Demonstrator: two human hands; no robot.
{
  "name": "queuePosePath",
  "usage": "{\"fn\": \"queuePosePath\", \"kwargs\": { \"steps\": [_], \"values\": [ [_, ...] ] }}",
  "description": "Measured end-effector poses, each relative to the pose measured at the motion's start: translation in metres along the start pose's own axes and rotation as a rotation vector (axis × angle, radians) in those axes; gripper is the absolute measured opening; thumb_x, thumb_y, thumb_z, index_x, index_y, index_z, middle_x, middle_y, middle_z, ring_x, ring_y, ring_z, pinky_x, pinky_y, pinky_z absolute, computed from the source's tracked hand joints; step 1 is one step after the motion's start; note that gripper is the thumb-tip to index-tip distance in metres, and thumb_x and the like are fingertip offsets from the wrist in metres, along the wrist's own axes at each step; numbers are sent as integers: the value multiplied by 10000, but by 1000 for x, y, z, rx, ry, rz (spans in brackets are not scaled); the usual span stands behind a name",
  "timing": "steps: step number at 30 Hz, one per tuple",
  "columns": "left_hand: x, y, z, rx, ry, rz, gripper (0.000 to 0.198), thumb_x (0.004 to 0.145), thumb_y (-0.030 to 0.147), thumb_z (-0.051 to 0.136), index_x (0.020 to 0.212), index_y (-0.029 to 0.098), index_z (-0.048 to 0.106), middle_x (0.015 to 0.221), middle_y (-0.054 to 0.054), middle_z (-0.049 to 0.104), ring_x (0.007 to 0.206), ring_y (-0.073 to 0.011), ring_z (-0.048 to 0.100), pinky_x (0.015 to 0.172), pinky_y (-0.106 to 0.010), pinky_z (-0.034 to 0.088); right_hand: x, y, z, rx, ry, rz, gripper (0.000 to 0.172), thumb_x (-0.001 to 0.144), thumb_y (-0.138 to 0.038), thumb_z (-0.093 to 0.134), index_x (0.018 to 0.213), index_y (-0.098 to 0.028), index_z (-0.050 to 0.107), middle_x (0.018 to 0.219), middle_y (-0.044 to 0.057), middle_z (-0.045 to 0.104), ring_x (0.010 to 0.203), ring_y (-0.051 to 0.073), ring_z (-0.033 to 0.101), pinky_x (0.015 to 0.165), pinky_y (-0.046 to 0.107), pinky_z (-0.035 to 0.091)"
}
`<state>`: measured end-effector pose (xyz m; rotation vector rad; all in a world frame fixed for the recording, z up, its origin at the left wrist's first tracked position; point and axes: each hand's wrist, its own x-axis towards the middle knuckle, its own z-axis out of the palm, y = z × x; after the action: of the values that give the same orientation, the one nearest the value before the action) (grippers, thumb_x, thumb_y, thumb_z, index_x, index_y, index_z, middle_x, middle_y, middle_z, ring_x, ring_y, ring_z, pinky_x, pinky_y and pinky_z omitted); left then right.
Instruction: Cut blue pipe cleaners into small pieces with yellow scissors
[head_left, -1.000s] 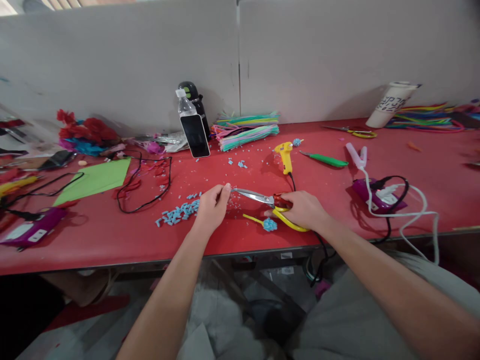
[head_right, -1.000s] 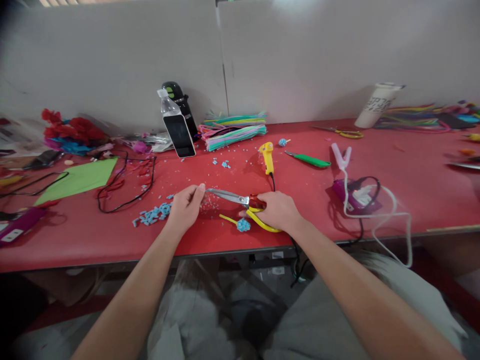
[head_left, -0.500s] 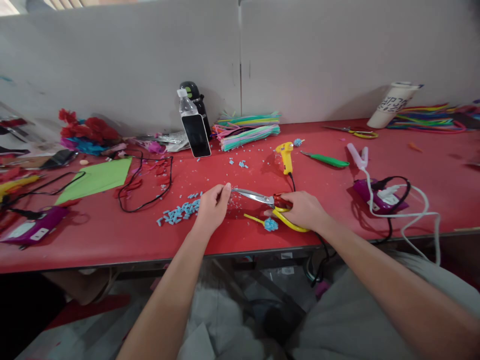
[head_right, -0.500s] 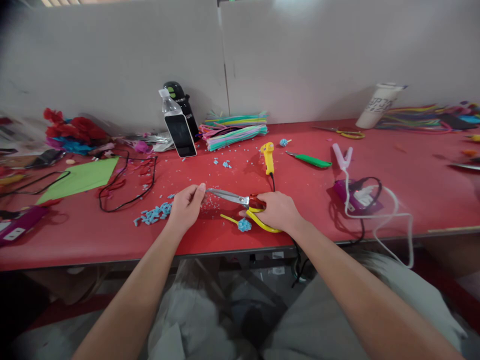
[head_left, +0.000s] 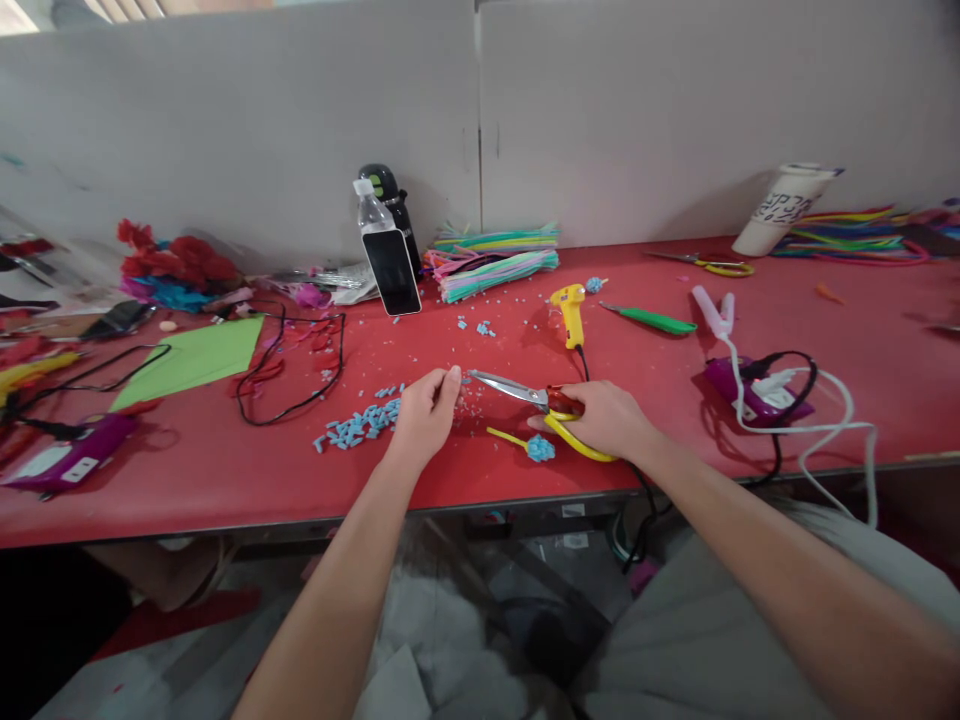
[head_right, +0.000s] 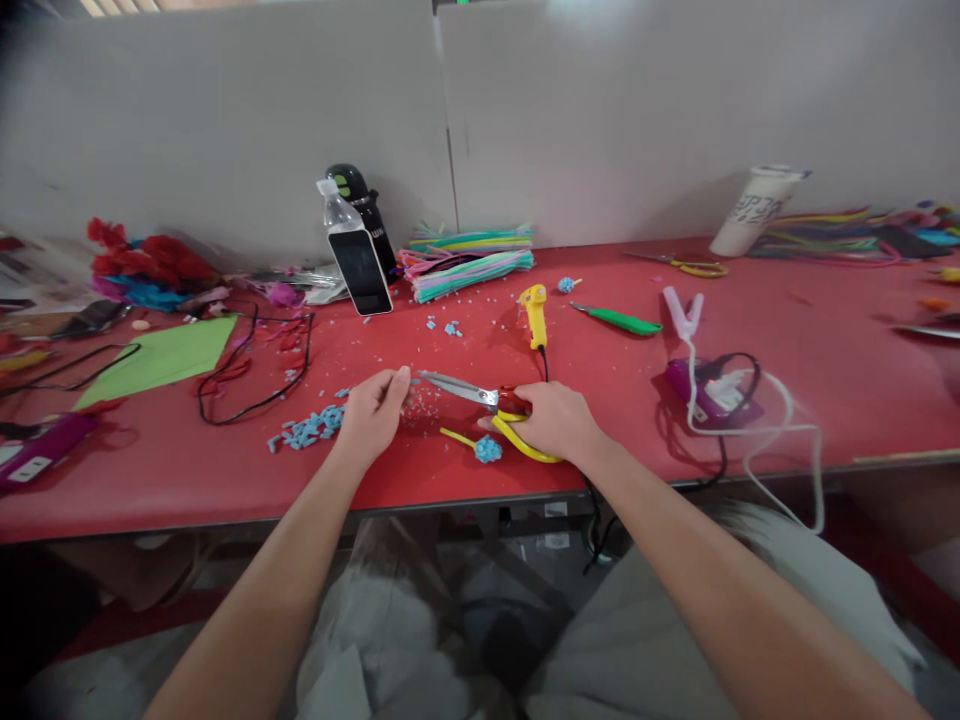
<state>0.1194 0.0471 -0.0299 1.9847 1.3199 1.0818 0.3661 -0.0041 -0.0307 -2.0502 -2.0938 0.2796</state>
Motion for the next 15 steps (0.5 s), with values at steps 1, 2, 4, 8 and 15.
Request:
{"fn": "queuePosePath", "kwargs": {
  "steps": [1, 2, 4, 8, 15],
  "values": [
    [0, 0, 0, 2, 1, 2, 408, 920, 468, 376, 648, 179, 472, 570, 12, 496, 548, -105, 468, 550, -232, 349, -1, 0, 0, 5, 1, -6, 509, 684, -735, 504, 603, -232, 531, 618, 14, 603, 575, 159, 543, 494, 246, 270],
    [0, 0, 0, 3, 3, 4, 410, 922, 467, 373, 646, 179, 465, 568, 14, 490, 544, -104, 462, 549, -232, 346, -1, 1, 0, 8, 3, -12, 508, 682, -732, 506, 601, -231, 524, 615, 12, 601, 572, 158, 539, 494, 245, 269],
    [0, 0, 0, 3, 1, 8, 410, 924, 463, 370, 641, 180, 456, 568, 17, 480, 538, -101, 451, 547, -234, 339, -2, 1, 0, 11, 9, -21, 507, 679, -729, 511, 598, -228, 517, 621, 11, 603, 571, 156, 536, 496, 243, 272],
    [0, 0, 0, 1, -2, 6, 405, 924, 459, 371, 640, 181, 448, 564, 18, 473, 536, -102, 448, 545, -238, 335, -1, 0, 0, 4, 3, -25, 496, 675, -724, 522, 609, -232, 538, 651, 14, 624, 590, 161, 546, 497, 244, 278],
    [0, 1, 0, 4, -14, -2, 397, 926, 441, 375, 643, 175, 457, 572, 16, 482, 540, -97, 454, 551, -234, 340, 0, -2, 0, -13, -3, -13, 478, 694, -721, 507, 643, -254, 590, 690, 17, 649, 645, 178, 580, 507, 252, 276]
  ]
}}
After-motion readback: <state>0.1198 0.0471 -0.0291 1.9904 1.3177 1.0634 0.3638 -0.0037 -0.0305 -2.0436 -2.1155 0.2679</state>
